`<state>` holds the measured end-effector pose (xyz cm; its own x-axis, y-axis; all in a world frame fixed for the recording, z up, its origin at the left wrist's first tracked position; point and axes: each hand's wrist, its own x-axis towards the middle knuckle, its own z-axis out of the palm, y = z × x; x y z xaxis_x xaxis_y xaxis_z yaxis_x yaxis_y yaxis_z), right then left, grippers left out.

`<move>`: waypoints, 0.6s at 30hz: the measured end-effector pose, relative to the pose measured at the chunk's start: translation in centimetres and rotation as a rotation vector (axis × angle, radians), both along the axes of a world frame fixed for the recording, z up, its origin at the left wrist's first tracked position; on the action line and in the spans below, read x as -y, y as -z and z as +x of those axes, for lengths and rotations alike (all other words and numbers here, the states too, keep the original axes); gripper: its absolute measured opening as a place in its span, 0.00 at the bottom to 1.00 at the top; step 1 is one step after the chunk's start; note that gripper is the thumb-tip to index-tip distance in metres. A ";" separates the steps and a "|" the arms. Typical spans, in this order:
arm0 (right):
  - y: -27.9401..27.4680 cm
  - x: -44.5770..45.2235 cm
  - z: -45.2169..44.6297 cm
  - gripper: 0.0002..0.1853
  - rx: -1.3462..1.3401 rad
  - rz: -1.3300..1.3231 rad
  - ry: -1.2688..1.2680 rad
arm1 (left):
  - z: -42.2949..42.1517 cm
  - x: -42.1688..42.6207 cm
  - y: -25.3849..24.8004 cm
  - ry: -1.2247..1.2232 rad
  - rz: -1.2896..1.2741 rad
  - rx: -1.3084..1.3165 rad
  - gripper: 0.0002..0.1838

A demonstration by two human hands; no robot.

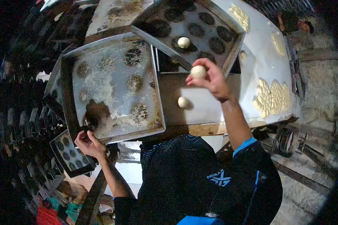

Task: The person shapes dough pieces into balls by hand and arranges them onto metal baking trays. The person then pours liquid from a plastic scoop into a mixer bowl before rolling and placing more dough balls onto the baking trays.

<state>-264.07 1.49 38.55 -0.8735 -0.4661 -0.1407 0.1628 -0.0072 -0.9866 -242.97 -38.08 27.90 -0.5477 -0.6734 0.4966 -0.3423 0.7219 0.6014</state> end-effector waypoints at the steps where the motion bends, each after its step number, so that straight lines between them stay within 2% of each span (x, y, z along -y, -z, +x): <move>1: 0.4 -2.1 -0.8 0.22 -0.032 0.034 0.060 | -0.2 -0.2 -0.3 0.009 -0.067 -0.001 0.11; 4: 1.7 -6.4 -3.9 0.19 -0.447 0.462 0.160 | -0.1 -0.4 -0.3 -0.017 -0.052 0.033 0.11; 5: 2.2 -6.9 -4.9 0.19 -0.442 0.451 0.163 | 0.0 -0.1 0.1 -0.017 -0.060 0.049 0.11; 7: 3.3 -7.4 -7.1 0.19 -0.543 0.611 0.075 | 0.3 0.8 0.8 -0.011 -0.084 0.059 0.10; 9: 4.0 -7.6 -8.3 0.22 -0.571 0.667 0.025 | 0.4 0.2 0.7 -0.010 -0.105 0.071 0.09; 11: 4.3 -7.7 -9.2 0.27 -0.685 0.909 -0.137 | 0.0 -0.3 0.5 -0.015 0.045 -0.016 0.08; 12: 5.4 -8.2 -9.8 0.31 -0.975 0.823 -0.101 | -0.1 -0.3 0.5 -0.003 -0.027 -0.030 0.07; 13: 6.2 -9.0 -10.7 0.31 -0.979 0.809 -0.103 | -0.1 -0.3 0.6 -0.011 -0.038 -0.029 0.07; 16: 5.7 -9.6 -11.8 0.36 -0.453 0.632 -0.268 | 0.5 0.9 2.0 -0.029 -0.012 -0.054 0.08; 18: 6.0 -9.6 -12.2 0.36 -0.520 0.630 -0.316 | 0.3 0.7 1.7 -0.026 -0.090 -0.023 0.08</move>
<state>-276.22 11.11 32.54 -0.7415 -0.6669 -0.0736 -0.4066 0.5338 -0.7414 -242.64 -38.78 26.24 -0.5179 -0.6395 0.5682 -0.3488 0.7644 0.5423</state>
